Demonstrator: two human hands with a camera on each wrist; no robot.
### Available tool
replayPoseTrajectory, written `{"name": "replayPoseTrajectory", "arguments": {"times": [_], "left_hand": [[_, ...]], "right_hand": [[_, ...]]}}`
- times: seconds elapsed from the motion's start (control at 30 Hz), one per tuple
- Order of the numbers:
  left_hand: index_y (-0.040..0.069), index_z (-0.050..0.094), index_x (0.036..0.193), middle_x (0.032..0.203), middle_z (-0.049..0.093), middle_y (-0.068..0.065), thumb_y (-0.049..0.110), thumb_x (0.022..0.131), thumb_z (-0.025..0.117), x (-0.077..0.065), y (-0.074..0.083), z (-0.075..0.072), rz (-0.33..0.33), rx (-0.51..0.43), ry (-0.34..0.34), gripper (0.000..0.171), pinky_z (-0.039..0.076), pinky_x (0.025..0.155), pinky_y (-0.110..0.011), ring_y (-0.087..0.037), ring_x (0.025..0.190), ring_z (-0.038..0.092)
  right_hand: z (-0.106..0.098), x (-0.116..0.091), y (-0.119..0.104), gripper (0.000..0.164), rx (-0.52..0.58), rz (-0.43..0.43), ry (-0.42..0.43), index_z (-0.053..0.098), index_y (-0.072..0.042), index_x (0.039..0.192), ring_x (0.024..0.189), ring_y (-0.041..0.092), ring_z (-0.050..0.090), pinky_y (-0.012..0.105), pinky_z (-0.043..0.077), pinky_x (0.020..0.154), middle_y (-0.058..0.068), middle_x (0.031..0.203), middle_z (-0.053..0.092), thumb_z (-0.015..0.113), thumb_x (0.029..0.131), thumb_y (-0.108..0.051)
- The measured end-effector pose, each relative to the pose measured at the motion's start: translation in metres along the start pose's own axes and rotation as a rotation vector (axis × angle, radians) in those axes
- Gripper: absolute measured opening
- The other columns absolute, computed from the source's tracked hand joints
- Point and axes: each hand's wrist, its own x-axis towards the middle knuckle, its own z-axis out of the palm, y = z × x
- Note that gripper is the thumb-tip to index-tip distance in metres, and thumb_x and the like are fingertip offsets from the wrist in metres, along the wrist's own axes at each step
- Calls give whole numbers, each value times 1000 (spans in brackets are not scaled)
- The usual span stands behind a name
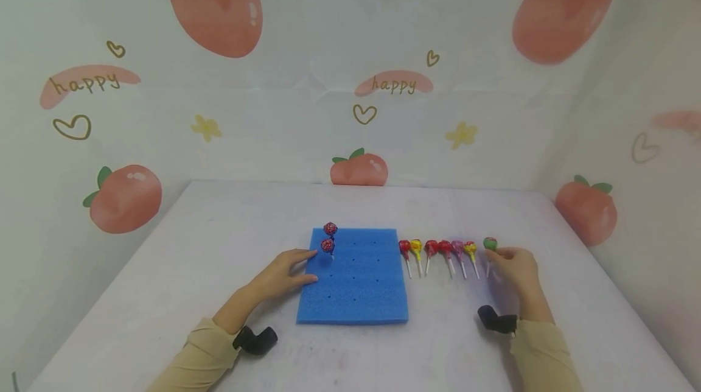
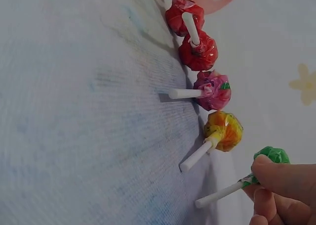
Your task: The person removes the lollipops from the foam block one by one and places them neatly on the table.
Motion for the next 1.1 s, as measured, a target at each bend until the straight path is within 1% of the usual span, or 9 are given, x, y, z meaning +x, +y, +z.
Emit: {"name": "replayPoseTrajectory", "arguments": {"times": [0.1, 0.2, 0.33, 0.57, 0.67, 0.87, 1.1], "left_hand": [[8, 45, 134, 136, 45, -19, 34, 84, 63, 0, 0, 0, 1, -6, -1, 59, 31, 107, -51, -37, 129, 37], [8, 45, 134, 136, 45, -18, 34, 84, 63, 1, -1, 1, -2, -8, -2, 60, 31, 107, -51, -36, 129, 37], [9, 45, 134, 136, 45, -18, 35, 84, 63, 1, -2, 2, -10, -12, -2, 60, 31, 107, -51, -36, 129, 36], [9, 45, 134, 136, 45, -18, 36, 84, 63, 1, -2, 2, -9, -10, 2, 60, 31, 107, -51, -36, 129, 36], [9, 45, 134, 136, 45, -18, 35, 84, 63, 1, -2, 2, -6, -8, 2, 60, 31, 107, -51, -36, 129, 37], [9, 45, 134, 136, 45, -18, 35, 83, 63, 1, -3, 2, -4, -7, 1, 60, 31, 106, -51, -36, 129, 37], [9, 46, 134, 136, 45, -17, 35, 83, 64, 1, -3, 1, -3, 8, -1, 59, 30, 107, -51, -36, 130, 36]], "right_hand": [[1, 6, 3, 73, 5, 35, -27, 48, 8, 124, 86, 24, 51, 24, 46, 61, 16, 98, 57, 51, 85, -54], [2, 8, 4, 76, 11, 52, -44, 49, 7, 123, 84, 23, 51, 24, 46, 61, 14, 95, 57, 52, 83, -57], [3, 7, 3, 74, -3, 56, -50, 50, 8, 122, 82, 23, 51, 25, 45, 60, 13, 91, 56, 51, 84, -56], [5, 0, -3, 62, -49, 1, -13, 55, 11, 114, 78, 22, 50, 24, 42, 55, 12, 83, 57, 53, 88, -44], [6, 1, -3, 60, -62, -11, -9, 55, 12, 113, 78, 22, 51, 23, 42, 55, 13, 85, 58, 53, 88, -42], [6, -1, -5, 58, -75, -37, -10, 55, 14, 112, 74, 21, 52, 25, 43, 55, 13, 81, 60, 53, 88, -39], [6, -3, -8, 62, -104, -12, -21, 54, 13, 114, 82, 25, 51, 28, 44, 61, 20, 92, 59, 52, 88, -43]]}}
